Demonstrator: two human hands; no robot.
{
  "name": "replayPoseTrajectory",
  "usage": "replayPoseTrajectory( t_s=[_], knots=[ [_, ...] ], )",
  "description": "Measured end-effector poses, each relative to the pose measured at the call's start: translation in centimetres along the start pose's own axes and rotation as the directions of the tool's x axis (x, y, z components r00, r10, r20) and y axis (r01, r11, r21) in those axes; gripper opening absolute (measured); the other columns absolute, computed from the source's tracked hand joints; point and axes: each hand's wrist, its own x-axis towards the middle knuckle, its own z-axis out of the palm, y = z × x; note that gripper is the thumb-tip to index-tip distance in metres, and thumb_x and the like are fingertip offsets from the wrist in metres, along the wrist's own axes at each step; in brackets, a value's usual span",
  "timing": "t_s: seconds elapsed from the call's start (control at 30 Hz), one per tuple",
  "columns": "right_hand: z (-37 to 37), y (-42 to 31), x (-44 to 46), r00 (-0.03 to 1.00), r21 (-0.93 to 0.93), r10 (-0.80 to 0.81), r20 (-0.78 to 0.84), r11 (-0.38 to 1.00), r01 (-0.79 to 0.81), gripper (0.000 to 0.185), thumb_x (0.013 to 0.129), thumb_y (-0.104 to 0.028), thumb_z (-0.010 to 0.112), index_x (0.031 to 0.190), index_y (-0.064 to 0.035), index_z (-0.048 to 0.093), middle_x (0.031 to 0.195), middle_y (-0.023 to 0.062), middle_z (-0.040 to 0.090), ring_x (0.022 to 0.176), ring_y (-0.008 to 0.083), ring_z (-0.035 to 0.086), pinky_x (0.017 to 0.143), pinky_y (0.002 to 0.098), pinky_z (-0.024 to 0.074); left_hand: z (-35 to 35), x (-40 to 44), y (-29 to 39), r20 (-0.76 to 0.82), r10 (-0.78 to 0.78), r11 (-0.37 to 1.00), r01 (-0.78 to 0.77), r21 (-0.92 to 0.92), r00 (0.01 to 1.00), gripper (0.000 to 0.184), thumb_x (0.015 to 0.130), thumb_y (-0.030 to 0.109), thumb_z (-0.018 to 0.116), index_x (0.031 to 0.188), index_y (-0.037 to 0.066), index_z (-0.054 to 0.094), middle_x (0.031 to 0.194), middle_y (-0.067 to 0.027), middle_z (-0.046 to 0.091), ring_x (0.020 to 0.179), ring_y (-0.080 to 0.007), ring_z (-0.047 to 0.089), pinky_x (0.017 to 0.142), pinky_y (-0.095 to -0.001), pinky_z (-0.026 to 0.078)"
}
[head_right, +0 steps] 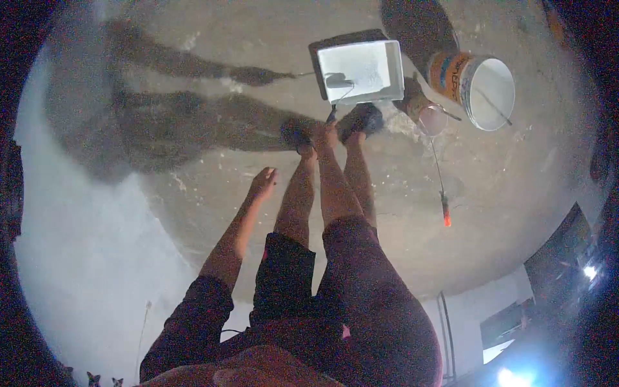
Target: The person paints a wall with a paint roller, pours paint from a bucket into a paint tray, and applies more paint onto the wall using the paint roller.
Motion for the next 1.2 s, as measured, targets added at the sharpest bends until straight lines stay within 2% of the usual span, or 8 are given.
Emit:
replayPoseTrajectory(
  t_s=[0.27,0.33,0.67,0.73,0.87,1.07,1.13,1.2],
  knots=[
    [6.4,6.0,5.2,0.998,-0.123,-0.032,-0.062,0.992,0.024,0.032,0.087,-0.021,0.052,0.109,0.0022,0.047,0.085,0.0233,0.063,0.081,0.0355,0.067,0.07,0.0434,0.0542,-0.5,-11.2,-14.8,-0.182,-0.013,0.925,-0.057,-0.376,0.983,0.039,0.097,0.037,0.05,0.113,0.003,0.058,0.103,-0.0117,0.065,0.094,-0.0197,0.064,0.072,-0.0332,0.056],
    [8.5,10.8,8.0,0.93,-0.608,-0.329,0.164,0.709,0.358,0.03,0.087,-0.021,0.051,0.106,0.0022,0.045,0.081,0.0232,0.062,0.08,0.037,0.066,0.067,0.0438,0.0539,3.3,-14.4,-17.6,-0.2,-0.059,0.913,-0.028,-0.407,0.978,0.041,0.097,0.039,0.048,0.113,0.002,0.058,0.104,-0.0118,0.065,0.095,-0.0204,0.064,0.072,-0.0331,0.056],
    [12.5,11.4,6.7,0.916,-0.265,-0.376,0.141,0.877,0.4,0.015,0.084,-0.021,0.058,0.081,-0.007,0.061,0.075,0.0134,0.062,0.066,0.0247,0.063,0.057,0.0415,0.0483,14.7,-27.5,-21.0,-0.004,-0.409,0.553,0.244,-0.796,0.913,0.053,0.1,0.044,0.037,0.12,-0.002,0.052,0.11,-0.0162,0.061,0.097,-0.0247,0.061,0.079,-0.0366,0.052],
    [13.8,12.9,8.0,0.508,-0.752,-0.619,0.598,-0.216,0.623,0.012,0.082,-0.021,0.06,0.076,-0.0111,0.061,0.074,0.0109,0.062,0.068,0.0239,0.063,0.059,0.0391,0.0444,17.5,-29.4,-23.8,-0.18,-0.37,0.728,0.164,-0.666,0.911,0.053,0.1,0.045,0.037,0.12,-0.001,0.053,0.109,-0.0145,0.061,0.092,-0.0226,0.06,0.077,-0.0362,0.05],
    [16.4,11.2,5.1,0.502,-0.714,-0.54,0.676,-0.309,0.629,0.013,0.082,-0.024,0.061,0.077,-0.0127,0.059,0.071,0.007,0.06,0.065,0.0231,0.06,0.061,0.0376,0.0433,19.0,-32.6,-27.9,0.07,-0.598,0.373,0.355,-0.857,0.798,0.056,0.1,0.048,0.033,0.123,0.0,0.051,0.114,-0.0129,0.06,0.093,-0.0218,0.059,0.075,-0.0389,0.048],
    [21.2,9.9,2.3,0.526,-0.669,-0.414,0.743,-0.42,0.614,0.015,0.08,-0.028,0.062,0.079,-0.014,0.059,0.069,0.0032,0.059,0.064,0.022,0.059,0.062,0.0371,0.0427,20.3,-31.8,-31.4,0.149,-0.633,0.371,0.466,-0.803,0.76,0.066,0.093,0.06,0.037,0.129,0.005,0.046,0.124,-0.015,0.055,0.098,-0.0263,0.059,0.07,-0.0385,0.048],
    [23.3,10.2,1.2,0.53,-0.659,-0.392,0.752,-0.421,0.624,0.015,0.08,-0.029,0.062,0.08,-0.0138,0.059,0.07,0.0034,0.06,0.064,0.0219,0.059,0.062,0.0377,0.043,21.7,-31.6,-33.7,-0.135,-0.292,0.77,0.149,-0.62,0.947,0.065,0.093,0.051,0.048,0.135,0.003,0.04,0.125,-0.0192,0.054,0.104,-0.0315,0.058,0.085,-0.0406,0.048],
    [24.9,10.9,1.0,0.513,-0.633,-0.37,0.774,-0.44,0.637,0.016,0.079,-0.029,0.062,0.081,-0.0137,0.06,0.071,0.0036,0.06,0.065,0.0218,0.06,0.062,0.0383,0.0432,20.3,-30.9,-29.9,0.017,-0.427,0.612,0.303,-0.73,0.904,0.064,0.092,0.048,0.051,0.136,0.002,0.04,0.125,-0.0213,0.053,0.106,-0.0327,0.058,0.089,-0.04,0.047]
  ],
)
